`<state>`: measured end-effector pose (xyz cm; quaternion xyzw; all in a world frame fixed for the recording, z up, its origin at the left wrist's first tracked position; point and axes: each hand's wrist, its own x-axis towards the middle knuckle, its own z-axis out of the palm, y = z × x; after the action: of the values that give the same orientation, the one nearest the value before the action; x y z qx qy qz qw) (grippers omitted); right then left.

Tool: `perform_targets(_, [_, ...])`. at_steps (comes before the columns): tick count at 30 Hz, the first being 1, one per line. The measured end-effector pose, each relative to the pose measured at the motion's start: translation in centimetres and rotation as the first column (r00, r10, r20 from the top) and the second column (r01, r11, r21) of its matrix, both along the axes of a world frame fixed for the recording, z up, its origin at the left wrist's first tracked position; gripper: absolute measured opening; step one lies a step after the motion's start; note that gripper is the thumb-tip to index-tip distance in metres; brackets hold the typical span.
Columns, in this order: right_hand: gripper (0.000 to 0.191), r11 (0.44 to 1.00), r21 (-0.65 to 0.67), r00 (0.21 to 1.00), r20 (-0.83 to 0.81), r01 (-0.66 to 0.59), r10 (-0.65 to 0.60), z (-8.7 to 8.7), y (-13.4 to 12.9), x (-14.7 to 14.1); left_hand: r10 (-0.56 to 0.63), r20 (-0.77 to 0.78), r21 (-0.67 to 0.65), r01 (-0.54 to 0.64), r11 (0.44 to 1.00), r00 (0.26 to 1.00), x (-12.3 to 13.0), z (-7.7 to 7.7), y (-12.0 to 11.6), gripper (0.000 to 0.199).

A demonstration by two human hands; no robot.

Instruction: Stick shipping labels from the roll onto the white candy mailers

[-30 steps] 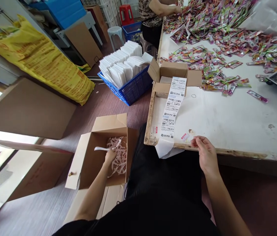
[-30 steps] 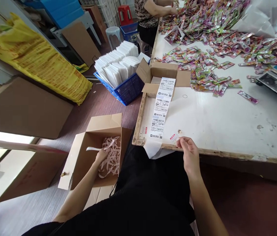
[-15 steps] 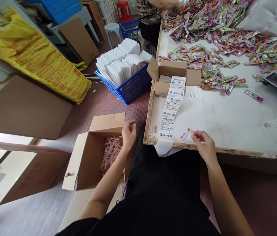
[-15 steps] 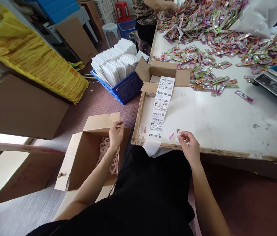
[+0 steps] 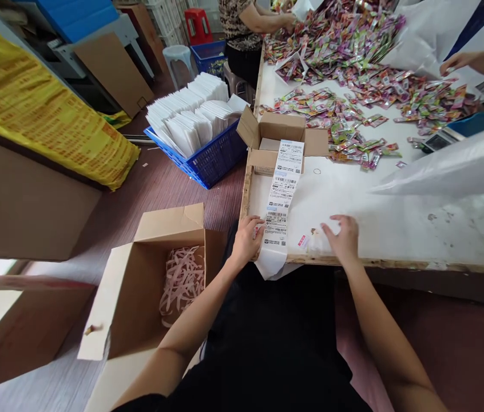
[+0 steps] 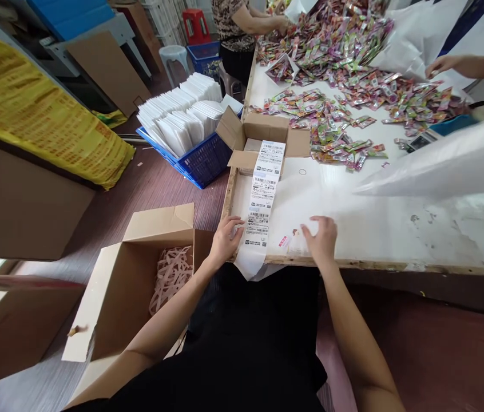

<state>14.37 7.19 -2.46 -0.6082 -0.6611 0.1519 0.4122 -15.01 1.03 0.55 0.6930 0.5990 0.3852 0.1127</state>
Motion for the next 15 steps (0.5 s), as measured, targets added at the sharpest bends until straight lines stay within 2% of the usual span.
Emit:
perform_targets(2, [0.033, 0.970, 0.115, 0.973, 0.062, 0.216, -0.224, 1.5, 2.8, 2.4, 0.000, 0.009, -0.002, 0.000, 1.000, 1.000, -0.1, 0.2, 0.1, 0.015])
perform_targets(4, [0.037, 0.901, 0.175, 0.907, 0.080, 0.396, -0.414, 3.2, 5.6, 4.8, 0.012, 0.029, -0.004, -0.012, 1.000, 0.999, 0.0, 0.4, 0.2, 0.016])
perform_targets(5, [0.039, 0.873, 0.193, 0.879, 0.084, 0.448, -0.470, 4.0, 6.8, 5.9, 0.019, 0.042, -0.009, -0.019, 1.000, 0.999, 0.0, 0.6, 0.1, 0.016])
perform_targets(7, [0.039, 0.853, 0.215, 0.857, 0.103, 0.476, -0.505, 5.3, 8.3, 8.3, 0.038, 0.065, -0.038, -0.036, 0.999, 0.997, 0.0, 0.9, 0.0, 0.017])
perform_targets(9, [0.041, 0.836, 0.210, 0.838, 0.106, 0.507, -0.535, 5.8, 8.7, 10.9, 0.056, 0.078, -0.071, -0.051, 0.996, 0.995, 0.0, 1.2, -0.1, 0.017])
perform_targets(10, [0.046, 0.810, 0.186, 0.812, 0.086, 0.555, -0.577, 5.7, 8.5, 12.5, 0.063, 0.082, -0.080, -0.056, 0.995, 0.995, 0.0, 1.3, -0.1, 0.018])
perform_targets(11, [0.053, 0.764, 0.141, 0.766, 0.049, 0.629, -0.641, 5.5, 8.1, 14.2, 0.066, 0.086, -0.084, -0.059, 0.995, 0.994, 0.0, 1.4, -0.2, 0.018])
perform_targets(13, [0.060, 0.617, 0.013, 0.617, -0.037, 0.787, -0.786, 4.6, 7.0, 17.9, 0.065, 0.090, -0.088, -0.057, 0.994, 0.994, 0.1, 1.5, -0.1, 0.019])
perform_targets(14, [0.057, 0.588, -0.022, 0.586, -0.067, 0.808, -0.808, 4.2, 6.3, 19.7, 0.066, 0.089, -0.098, -0.057, 0.994, 0.994, 0.1, 1.5, 0.0, 0.020])
perform_targets(15, [0.049, 0.602, -0.047, 0.597, -0.086, 0.797, -0.798, 3.8, 5.5, 21.4, 0.069, 0.085, -0.113, -0.059, 0.992, 0.994, 0.1, 1.4, 0.1, 0.020])
